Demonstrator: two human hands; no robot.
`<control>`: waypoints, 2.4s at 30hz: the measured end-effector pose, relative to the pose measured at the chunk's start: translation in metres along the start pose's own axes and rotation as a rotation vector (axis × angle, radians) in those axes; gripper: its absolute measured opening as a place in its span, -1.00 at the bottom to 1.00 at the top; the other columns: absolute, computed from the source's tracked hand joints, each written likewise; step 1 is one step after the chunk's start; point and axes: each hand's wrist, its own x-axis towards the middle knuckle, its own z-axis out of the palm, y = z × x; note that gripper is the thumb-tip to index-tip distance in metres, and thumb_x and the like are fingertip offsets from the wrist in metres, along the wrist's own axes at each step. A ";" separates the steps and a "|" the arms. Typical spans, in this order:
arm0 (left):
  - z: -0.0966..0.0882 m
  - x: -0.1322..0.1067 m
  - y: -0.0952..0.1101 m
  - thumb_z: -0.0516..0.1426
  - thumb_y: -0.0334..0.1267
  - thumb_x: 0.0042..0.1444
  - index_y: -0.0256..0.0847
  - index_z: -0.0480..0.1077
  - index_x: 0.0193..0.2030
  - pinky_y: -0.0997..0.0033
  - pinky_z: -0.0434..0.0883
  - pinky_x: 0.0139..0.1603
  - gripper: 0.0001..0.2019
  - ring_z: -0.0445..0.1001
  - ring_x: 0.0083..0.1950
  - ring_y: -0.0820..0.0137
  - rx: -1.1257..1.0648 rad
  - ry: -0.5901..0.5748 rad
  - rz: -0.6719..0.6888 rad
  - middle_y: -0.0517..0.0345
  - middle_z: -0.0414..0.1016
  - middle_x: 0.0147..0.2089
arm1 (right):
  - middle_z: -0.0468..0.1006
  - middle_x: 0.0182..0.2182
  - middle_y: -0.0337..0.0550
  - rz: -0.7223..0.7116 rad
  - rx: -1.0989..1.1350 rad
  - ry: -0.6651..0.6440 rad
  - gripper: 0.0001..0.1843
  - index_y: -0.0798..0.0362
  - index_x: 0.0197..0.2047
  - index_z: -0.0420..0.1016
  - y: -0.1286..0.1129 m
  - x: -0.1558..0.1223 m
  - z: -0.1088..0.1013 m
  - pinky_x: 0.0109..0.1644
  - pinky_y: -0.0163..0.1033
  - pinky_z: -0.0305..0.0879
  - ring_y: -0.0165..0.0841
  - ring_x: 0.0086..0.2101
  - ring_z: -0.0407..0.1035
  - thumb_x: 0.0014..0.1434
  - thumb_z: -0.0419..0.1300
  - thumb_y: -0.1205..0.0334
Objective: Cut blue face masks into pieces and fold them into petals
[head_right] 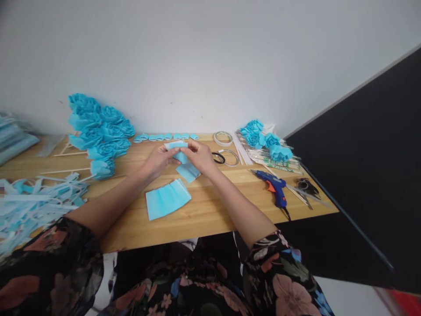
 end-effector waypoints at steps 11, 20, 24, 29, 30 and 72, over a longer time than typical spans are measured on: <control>-0.011 0.008 -0.007 0.38 0.09 -0.14 -0.25 0.53 -0.36 0.46 0.20 -0.45 -0.59 0.30 -0.47 0.49 0.189 0.089 0.062 0.19 0.49 -0.45 | 0.28 -0.57 -0.35 0.058 0.111 0.066 -0.58 0.02 -0.48 0.33 0.006 0.006 0.003 -0.40 -0.31 0.18 -0.47 -0.50 0.16 0.01 0.32 -0.14; -0.008 0.006 -0.005 0.40 0.08 -0.19 -0.28 0.55 -0.24 0.39 0.39 -0.21 -0.51 0.47 -0.32 0.41 0.167 0.038 0.037 0.10 0.61 -0.29 | 0.57 -0.03 -0.07 0.005 0.128 0.001 -0.36 -0.03 0.09 0.48 0.003 0.002 -0.014 -0.01 -0.19 0.42 -0.27 -0.04 0.45 0.11 0.22 -0.30; -0.004 0.004 -0.007 0.39 0.07 -0.17 -0.28 0.55 -0.27 0.39 0.40 -0.22 -0.54 0.49 -0.30 0.38 0.234 0.005 0.041 0.09 0.61 -0.28 | 0.60 -0.04 -0.09 -0.040 0.049 -0.051 -0.48 -0.02 0.02 0.56 0.013 0.003 -0.014 -0.04 -0.17 0.40 -0.26 -0.09 0.46 0.07 0.31 -0.15; -0.002 0.003 -0.005 0.40 0.04 -0.20 -0.27 0.52 -0.33 0.39 0.41 -0.25 -0.58 0.48 -0.32 0.39 0.266 -0.018 0.043 0.12 0.58 -0.32 | 0.55 -0.41 -0.23 -0.018 0.006 -0.011 -0.67 0.04 -0.32 0.56 0.013 0.001 -0.012 -0.29 -0.26 0.29 -0.38 -0.40 0.35 0.08 0.29 -0.08; -0.002 0.003 -0.005 0.40 0.04 -0.19 -0.26 0.51 -0.34 0.39 0.40 -0.25 -0.58 0.47 -0.33 0.40 0.259 -0.016 0.050 0.13 0.57 -0.33 | 0.54 -0.42 -0.24 -0.022 -0.005 0.005 -0.68 0.05 -0.34 0.55 0.012 0.001 -0.012 -0.30 -0.27 0.28 -0.39 -0.40 0.33 0.07 0.29 -0.07; -0.001 -0.001 0.009 0.32 -0.07 -0.09 -0.23 0.36 -0.55 0.48 0.20 -0.39 -0.69 0.21 -0.48 0.53 0.271 0.074 0.153 0.27 0.28 -0.55 | 0.53 -0.36 -0.22 0.023 0.176 -0.045 -0.57 0.01 -0.20 0.47 0.010 -0.004 0.002 -0.23 -0.23 0.34 -0.34 -0.33 0.37 -0.01 0.36 -0.11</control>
